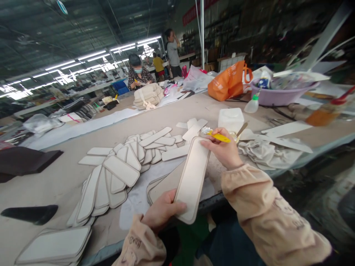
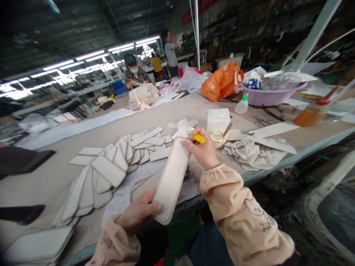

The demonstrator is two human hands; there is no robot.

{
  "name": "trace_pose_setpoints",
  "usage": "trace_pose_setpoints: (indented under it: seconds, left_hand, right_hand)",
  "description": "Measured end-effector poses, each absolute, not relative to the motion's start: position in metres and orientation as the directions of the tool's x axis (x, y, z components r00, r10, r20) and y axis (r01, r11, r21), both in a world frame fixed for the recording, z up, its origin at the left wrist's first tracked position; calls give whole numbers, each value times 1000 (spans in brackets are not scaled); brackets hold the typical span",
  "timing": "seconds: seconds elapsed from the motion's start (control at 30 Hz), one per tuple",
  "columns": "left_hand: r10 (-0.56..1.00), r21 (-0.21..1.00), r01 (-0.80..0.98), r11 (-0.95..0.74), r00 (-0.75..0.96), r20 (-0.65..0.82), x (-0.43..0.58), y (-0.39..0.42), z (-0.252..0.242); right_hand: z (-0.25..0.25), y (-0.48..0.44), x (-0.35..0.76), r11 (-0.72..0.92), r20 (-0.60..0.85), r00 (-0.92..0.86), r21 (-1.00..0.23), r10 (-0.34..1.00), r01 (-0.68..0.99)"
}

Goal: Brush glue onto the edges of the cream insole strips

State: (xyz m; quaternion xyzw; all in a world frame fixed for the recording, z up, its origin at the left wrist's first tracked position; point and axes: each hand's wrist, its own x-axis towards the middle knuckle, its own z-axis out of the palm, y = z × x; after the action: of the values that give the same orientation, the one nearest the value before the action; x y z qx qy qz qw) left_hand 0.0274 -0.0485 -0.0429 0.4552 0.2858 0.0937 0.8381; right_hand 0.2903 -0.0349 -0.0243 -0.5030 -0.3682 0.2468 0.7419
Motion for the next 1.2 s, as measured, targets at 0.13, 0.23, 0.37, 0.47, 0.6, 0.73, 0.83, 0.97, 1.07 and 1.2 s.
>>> trace_pose_setpoints:
  seconds: [0.13, 0.23, 0.37, 0.47, 0.6, 0.73, 0.83, 0.97, 1.07, 1.2]
  left_hand:
    - [476, 826, 106, 554, 774, -418, 33, -50, -45]
    - [561, 835, 145, 531, 678, -475, 39, -52, -48]
    - [569, 822, 157, 548, 651, -503, 41, -55, -51]
    - [561, 809, 142, 570, 653, -509, 39, -54, -50]
    - [540, 787, 121, 605, 664, -517, 38, -53, -46]
    - [556, 792, 45, 609, 687, -467, 39, -53, -45]
    - [615, 811, 63, 581, 620, -488, 41, -52, -47]
    - [626, 820, 93, 565, 598, -500, 44, -47, -48]
    - [620, 828, 112, 549, 610, -493, 42, -44, -42]
    - [612, 824, 188, 534, 587, -530, 40, -35, -26]
  right_hand:
    - [-20, -38, 283, 360, 292, 583, -933, 758, -1]
    - [-18, -39, 279, 340, 290, 577, -940, 764, 21]
    - [-19, -41, 277, 307, 286, 584, -949, 759, 65]
    - [-21, -40, 277, 309, 295, 571, -948, 766, 75]
    - [-25, -38, 278, 321, 294, 551, -946, 781, 49]
    - [-25, -37, 277, 325, 287, 543, -945, 789, 26]
    - [-25, -38, 275, 318, 282, 549, -947, 787, 29]
    - [-27, -36, 275, 319, 287, 572, -946, 768, 46]
    - [-30, -35, 277, 335, 306, 585, -940, 752, 61]
    - [-32, -35, 280, 347, 318, 577, -936, 752, 63]
